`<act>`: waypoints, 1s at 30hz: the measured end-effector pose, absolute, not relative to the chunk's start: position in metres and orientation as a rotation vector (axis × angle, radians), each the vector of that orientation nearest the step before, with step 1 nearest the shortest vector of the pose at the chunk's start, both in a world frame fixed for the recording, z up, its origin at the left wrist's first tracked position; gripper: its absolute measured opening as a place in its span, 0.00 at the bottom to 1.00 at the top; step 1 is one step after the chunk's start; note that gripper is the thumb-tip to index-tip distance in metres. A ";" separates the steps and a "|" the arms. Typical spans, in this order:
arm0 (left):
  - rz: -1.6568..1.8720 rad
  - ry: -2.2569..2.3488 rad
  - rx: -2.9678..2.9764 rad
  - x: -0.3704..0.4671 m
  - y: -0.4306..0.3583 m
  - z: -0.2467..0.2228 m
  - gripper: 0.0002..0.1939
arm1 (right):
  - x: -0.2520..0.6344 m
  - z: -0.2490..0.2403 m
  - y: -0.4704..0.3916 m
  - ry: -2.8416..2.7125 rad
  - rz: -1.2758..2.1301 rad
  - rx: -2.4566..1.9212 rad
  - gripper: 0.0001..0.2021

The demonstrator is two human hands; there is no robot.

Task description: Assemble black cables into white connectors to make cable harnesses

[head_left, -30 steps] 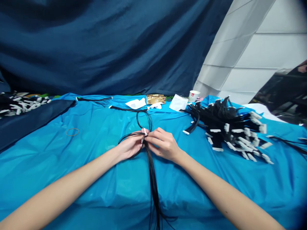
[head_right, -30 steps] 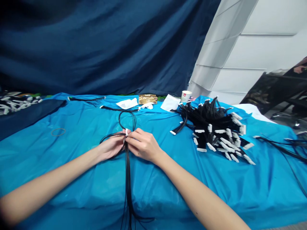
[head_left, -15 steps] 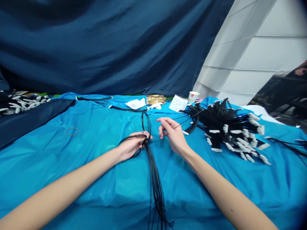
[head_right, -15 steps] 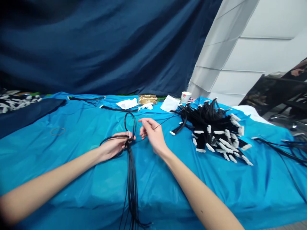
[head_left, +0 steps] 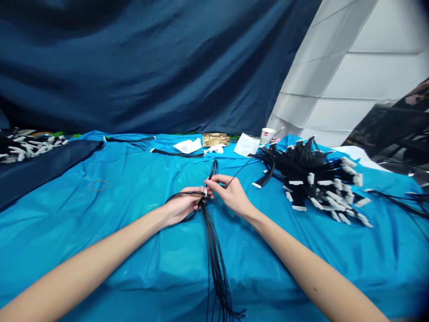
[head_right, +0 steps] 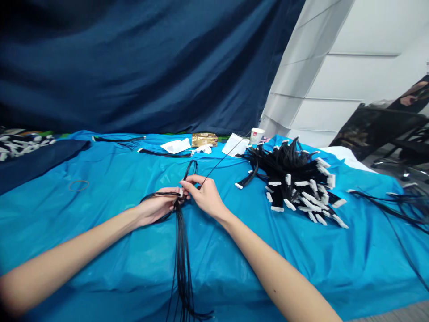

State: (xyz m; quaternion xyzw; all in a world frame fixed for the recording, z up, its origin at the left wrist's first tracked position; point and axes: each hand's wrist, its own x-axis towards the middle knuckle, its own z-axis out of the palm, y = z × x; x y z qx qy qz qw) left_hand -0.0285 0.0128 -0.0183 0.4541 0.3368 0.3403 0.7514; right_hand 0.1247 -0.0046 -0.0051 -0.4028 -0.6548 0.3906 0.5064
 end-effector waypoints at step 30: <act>0.778 0.839 0.751 -0.028 0.015 -0.014 0.05 | 0.166 0.020 0.010 -0.699 1.069 -0.968 0.23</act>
